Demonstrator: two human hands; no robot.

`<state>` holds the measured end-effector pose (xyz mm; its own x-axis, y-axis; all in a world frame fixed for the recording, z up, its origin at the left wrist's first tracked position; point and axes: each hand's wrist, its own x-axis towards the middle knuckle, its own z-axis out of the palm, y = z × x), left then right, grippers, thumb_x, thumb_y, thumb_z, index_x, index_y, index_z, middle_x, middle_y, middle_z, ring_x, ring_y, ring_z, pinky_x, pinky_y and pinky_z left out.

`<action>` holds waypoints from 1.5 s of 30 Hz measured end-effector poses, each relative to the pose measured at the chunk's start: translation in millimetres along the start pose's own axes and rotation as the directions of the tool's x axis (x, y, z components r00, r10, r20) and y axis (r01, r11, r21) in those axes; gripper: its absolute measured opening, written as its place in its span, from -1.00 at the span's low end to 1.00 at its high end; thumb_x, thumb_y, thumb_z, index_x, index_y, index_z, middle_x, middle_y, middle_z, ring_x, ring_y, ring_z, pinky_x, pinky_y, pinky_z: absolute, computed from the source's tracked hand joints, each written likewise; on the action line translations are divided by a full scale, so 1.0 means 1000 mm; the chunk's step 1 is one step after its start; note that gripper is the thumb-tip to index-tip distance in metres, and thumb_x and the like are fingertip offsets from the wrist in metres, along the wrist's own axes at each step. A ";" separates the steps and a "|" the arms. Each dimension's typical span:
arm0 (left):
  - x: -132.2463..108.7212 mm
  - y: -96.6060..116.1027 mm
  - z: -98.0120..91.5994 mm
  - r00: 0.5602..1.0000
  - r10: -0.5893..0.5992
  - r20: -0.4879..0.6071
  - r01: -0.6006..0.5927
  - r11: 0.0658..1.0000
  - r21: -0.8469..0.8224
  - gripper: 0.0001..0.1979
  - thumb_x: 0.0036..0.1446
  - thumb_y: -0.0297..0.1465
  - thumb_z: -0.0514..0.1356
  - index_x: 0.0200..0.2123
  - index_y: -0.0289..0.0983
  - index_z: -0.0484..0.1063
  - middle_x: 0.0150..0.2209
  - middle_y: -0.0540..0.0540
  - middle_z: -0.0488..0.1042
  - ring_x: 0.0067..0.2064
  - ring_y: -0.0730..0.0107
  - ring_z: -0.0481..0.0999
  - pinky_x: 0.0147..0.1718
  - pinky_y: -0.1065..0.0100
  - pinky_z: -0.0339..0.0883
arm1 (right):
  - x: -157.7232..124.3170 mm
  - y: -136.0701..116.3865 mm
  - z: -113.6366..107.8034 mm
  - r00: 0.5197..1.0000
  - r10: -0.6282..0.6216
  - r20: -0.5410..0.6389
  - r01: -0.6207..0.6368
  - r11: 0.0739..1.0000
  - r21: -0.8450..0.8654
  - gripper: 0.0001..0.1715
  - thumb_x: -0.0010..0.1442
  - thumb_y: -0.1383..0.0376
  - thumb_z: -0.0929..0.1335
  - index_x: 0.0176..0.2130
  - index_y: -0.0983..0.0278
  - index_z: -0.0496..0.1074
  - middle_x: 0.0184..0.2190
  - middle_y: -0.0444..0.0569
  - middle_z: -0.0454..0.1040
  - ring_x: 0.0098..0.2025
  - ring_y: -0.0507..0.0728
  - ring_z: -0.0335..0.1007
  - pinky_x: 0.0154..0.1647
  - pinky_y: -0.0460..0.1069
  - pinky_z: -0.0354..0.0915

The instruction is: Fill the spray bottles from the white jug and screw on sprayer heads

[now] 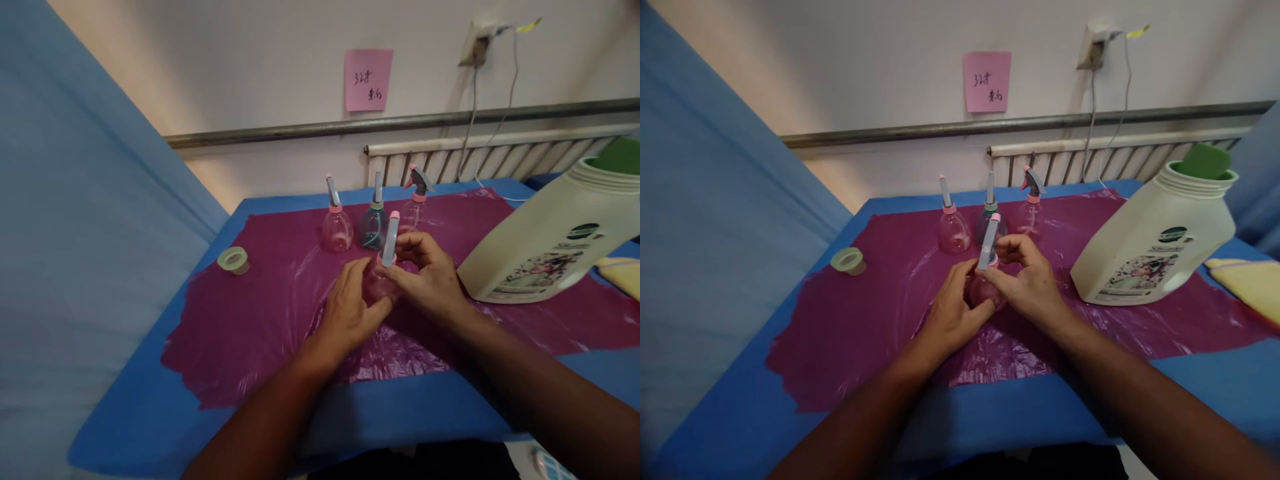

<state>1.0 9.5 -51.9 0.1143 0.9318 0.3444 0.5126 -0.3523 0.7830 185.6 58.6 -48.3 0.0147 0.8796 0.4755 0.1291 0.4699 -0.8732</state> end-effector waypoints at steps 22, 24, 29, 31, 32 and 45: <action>0.000 -0.004 0.001 0.998 0.051 0.033 -0.053 0.997 0.058 -0.27 0.30 -0.28 0.47 0.46 -0.07 0.33 0.45 -0.29 0.50 0.46 -0.22 0.54 0.43 -0.26 0.47 | -0.009 -0.006 0.006 0.994 -0.107 -0.016 0.107 0.994 0.005 -0.39 0.41 0.19 0.54 0.37 -0.05 0.51 0.23 -0.02 0.66 0.24 0.28 0.65 0.40 0.33 0.54; 0.000 -0.001 0.000 0.998 0.040 0.041 -0.042 0.998 0.051 -0.30 0.30 -0.27 0.47 0.43 -0.08 0.36 0.42 -0.31 0.52 0.42 -0.25 0.57 0.39 -0.27 0.50 | -0.009 -0.006 0.005 0.995 -0.103 -0.005 0.103 0.994 0.023 -0.39 0.42 0.17 0.55 0.38 -0.06 0.51 0.24 -0.01 0.66 0.24 0.27 0.65 0.40 0.31 0.55; 0.000 0.003 0.001 0.998 -0.042 0.052 0.039 0.998 0.050 -0.43 0.31 -0.22 0.47 0.34 -0.03 0.49 0.27 -0.24 0.63 0.23 -0.22 0.69 0.21 -0.20 0.60 | -0.009 -0.008 0.001 0.989 -0.044 0.144 0.030 0.995 0.100 -0.26 0.51 0.15 0.48 0.55 -0.08 0.35 0.18 -0.01 0.71 0.18 0.26 0.71 0.33 0.30 0.60; -0.001 0.003 0.003 0.996 -0.068 0.050 0.066 0.997 0.043 -0.57 0.34 -0.22 0.46 0.23 0.00 0.56 0.12 -0.17 0.69 0.11 -0.12 0.72 0.13 -0.12 0.63 | -0.010 -0.010 0.001 0.984 -0.047 0.172 0.028 0.993 0.112 -0.25 0.52 0.18 0.46 0.57 -0.07 0.32 0.22 0.00 0.71 0.24 0.26 0.70 0.37 0.30 0.57; -0.001 0.003 0.004 0.997 -0.064 0.049 0.062 0.998 0.031 -0.62 0.35 -0.24 0.45 0.20 0.01 0.57 0.06 -0.14 0.70 0.07 -0.07 0.72 0.12 -0.09 0.63 | -0.011 -0.010 0.001 0.983 -0.049 0.175 0.030 0.993 0.112 -0.26 0.52 0.20 0.46 0.56 -0.06 0.34 0.25 0.01 0.70 0.28 0.26 0.68 0.39 0.30 0.55; 0.001 0.000 0.002 0.999 0.022 0.048 -0.024 0.999 0.034 -0.50 0.33 -0.30 0.43 0.30 -0.07 0.49 0.18 -0.17 0.62 0.25 -0.09 0.63 0.29 -0.13 0.55 | -0.002 -0.021 -0.003 0.980 -0.197 0.040 0.199 0.979 -0.047 -0.65 0.33 0.30 0.54 0.09 0.05 0.68 0.02 -0.06 0.72 0.08 0.23 0.68 0.28 0.24 0.57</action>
<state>3.0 10.7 -52.6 0.1663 0.9270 0.3363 0.5386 -0.3710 0.7565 186.2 46.8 -30.7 -0.0503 0.7722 0.6334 0.1762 0.6311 -0.7554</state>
